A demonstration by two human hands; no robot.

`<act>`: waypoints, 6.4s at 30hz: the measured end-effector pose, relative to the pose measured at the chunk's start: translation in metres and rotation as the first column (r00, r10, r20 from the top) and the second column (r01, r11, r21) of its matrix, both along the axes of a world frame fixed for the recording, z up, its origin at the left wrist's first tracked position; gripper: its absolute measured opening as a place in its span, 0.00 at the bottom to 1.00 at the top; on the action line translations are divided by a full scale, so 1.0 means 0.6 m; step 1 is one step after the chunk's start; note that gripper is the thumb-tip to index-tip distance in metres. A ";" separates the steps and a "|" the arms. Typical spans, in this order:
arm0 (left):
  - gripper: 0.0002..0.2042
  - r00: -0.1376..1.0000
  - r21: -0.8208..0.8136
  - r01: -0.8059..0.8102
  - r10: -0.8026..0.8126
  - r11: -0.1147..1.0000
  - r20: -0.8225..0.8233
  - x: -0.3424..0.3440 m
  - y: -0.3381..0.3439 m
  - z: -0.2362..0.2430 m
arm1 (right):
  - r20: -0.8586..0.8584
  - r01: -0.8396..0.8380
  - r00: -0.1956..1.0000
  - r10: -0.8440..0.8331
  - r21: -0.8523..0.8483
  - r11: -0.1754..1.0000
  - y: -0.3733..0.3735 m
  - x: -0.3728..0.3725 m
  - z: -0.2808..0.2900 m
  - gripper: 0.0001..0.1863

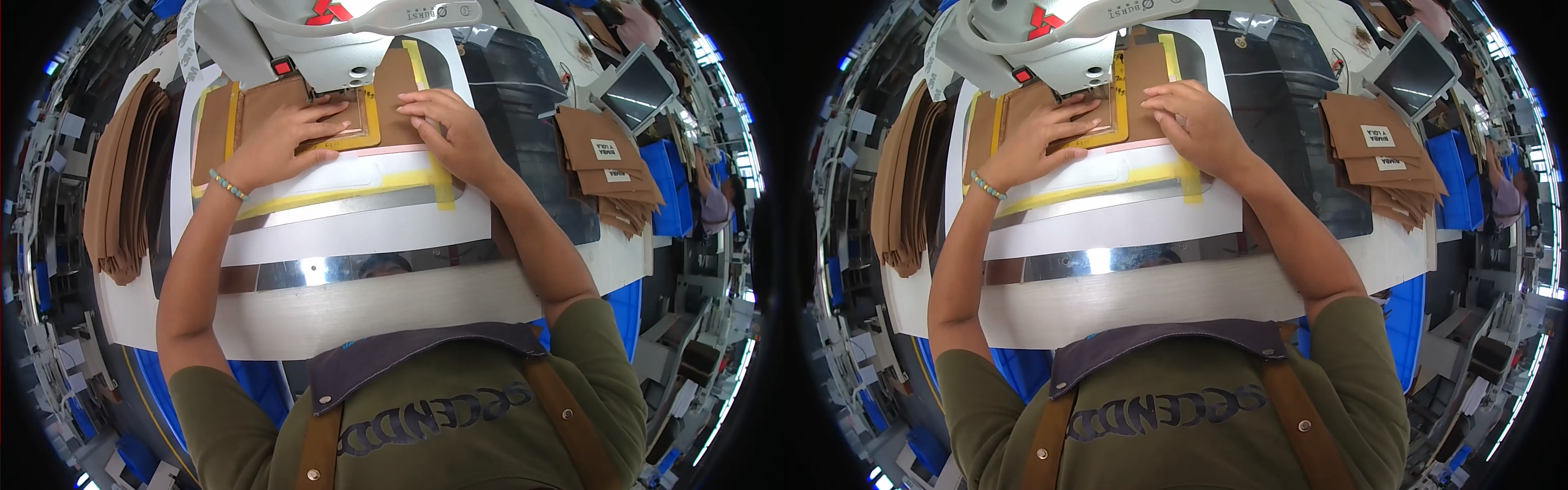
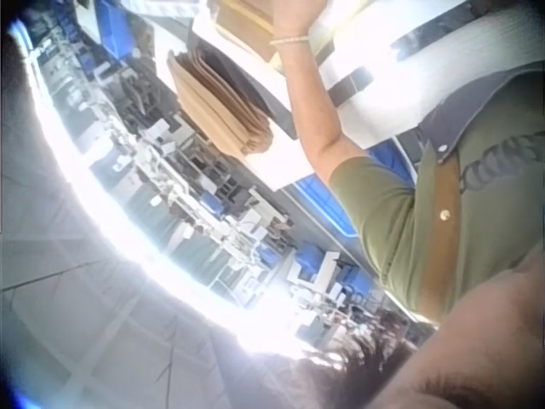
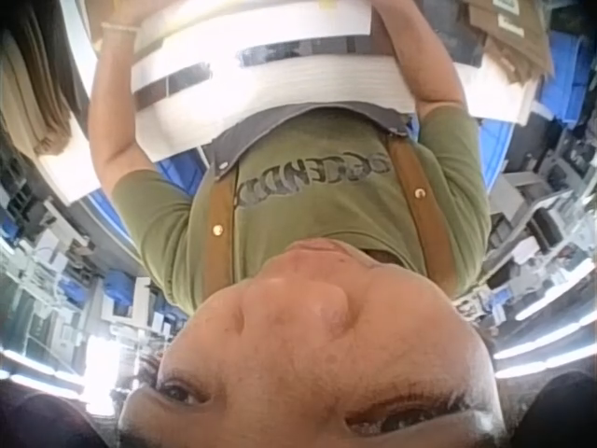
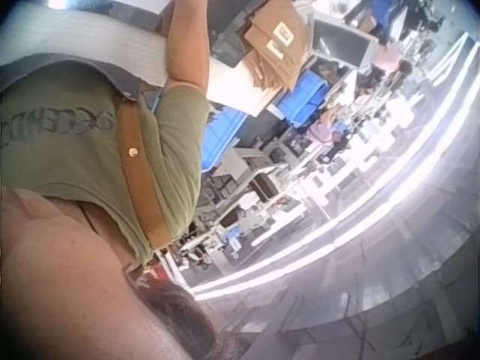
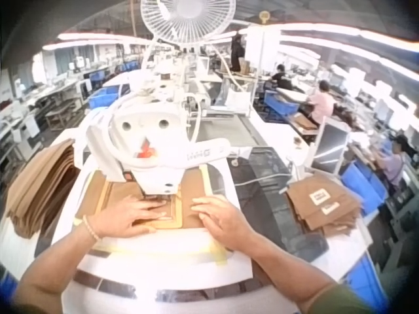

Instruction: Using an industrial sewing machine to attach labels to leather pieces.

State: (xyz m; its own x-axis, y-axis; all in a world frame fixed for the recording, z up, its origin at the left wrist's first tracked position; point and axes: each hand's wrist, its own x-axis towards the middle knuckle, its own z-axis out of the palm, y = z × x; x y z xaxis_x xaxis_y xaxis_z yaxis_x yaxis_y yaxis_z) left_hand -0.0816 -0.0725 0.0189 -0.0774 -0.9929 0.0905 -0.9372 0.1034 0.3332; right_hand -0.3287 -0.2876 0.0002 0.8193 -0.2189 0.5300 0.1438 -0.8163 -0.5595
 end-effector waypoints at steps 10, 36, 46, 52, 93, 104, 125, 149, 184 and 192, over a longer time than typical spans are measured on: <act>0.21 0.986 0.120 -0.160 0.164 0.980 -0.024 0.007 -0.034 0.021 | -0.033 0.030 0.999 -0.028 0.056 0.998 -0.002 -0.001 -0.002 0.11; 0.23 0.769 -0.205 -0.598 0.627 0.775 0.127 0.189 0.179 -0.078 | -0.041 -0.128 0.990 0.136 0.154 0.980 0.019 -0.030 0.059 0.11; 0.24 0.787 -0.163 -0.571 0.593 0.804 0.169 0.180 0.172 -0.058 | -0.198 0.058 0.978 -0.066 -0.047 0.997 -0.063 -0.158 0.058 0.11; 0.25 0.856 -0.189 -0.472 0.499 0.861 0.134 0.138 0.113 -0.067 | -0.163 -0.141 0.980 0.118 -0.139 0.980 -0.030 -0.091 0.047 0.12; 0.16 0.365 0.404 -0.680 0.760 0.612 -0.538 0.030 0.470 0.072 | -0.177 -0.152 0.979 0.097 -0.330 0.932 0.039 -0.056 0.000 0.18; 0.25 0.162 0.042 -0.968 0.751 0.246 -0.641 0.031 0.467 -0.026 | -0.204 -0.137 0.976 0.082 -0.273 0.952 0.040 -0.051 -0.004 0.15; 0.23 -0.505 0.143 -0.759 0.436 -0.635 -0.745 -0.417 1.123 -0.268 | -0.332 -0.281 0.931 0.155 -0.376 0.883 0.079 -0.051 -0.002 0.25; 0.45 0.868 -0.227 -0.449 0.482 0.864 0.119 -0.224 0.208 -0.030 | -0.232 -0.111 0.972 0.046 -0.276 0.955 0.023 -0.128 0.024 0.24; 0.26 0.955 -0.231 -0.261 0.215 0.937 -0.204 -0.136 0.004 -0.050 | -0.237 -0.113 0.969 0.071 -0.167 0.980 0.012 -0.062 0.009 0.22; 0.20 0.920 -0.237 -0.306 0.222 0.922 -0.322 -0.143 0.011 -0.045 | -0.286 -0.096 0.952 0.107 0.052 0.994 0.006 -0.038 -0.020 0.18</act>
State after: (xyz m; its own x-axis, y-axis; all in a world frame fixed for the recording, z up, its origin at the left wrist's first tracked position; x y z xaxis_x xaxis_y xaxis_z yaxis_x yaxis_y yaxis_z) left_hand -0.1676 -0.0658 -0.0079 0.2544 -0.9041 0.3433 -0.8127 -0.0074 0.5827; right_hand -0.3515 -0.2842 -0.0116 0.9548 -0.1419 0.2611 0.0528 -0.7837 -0.6189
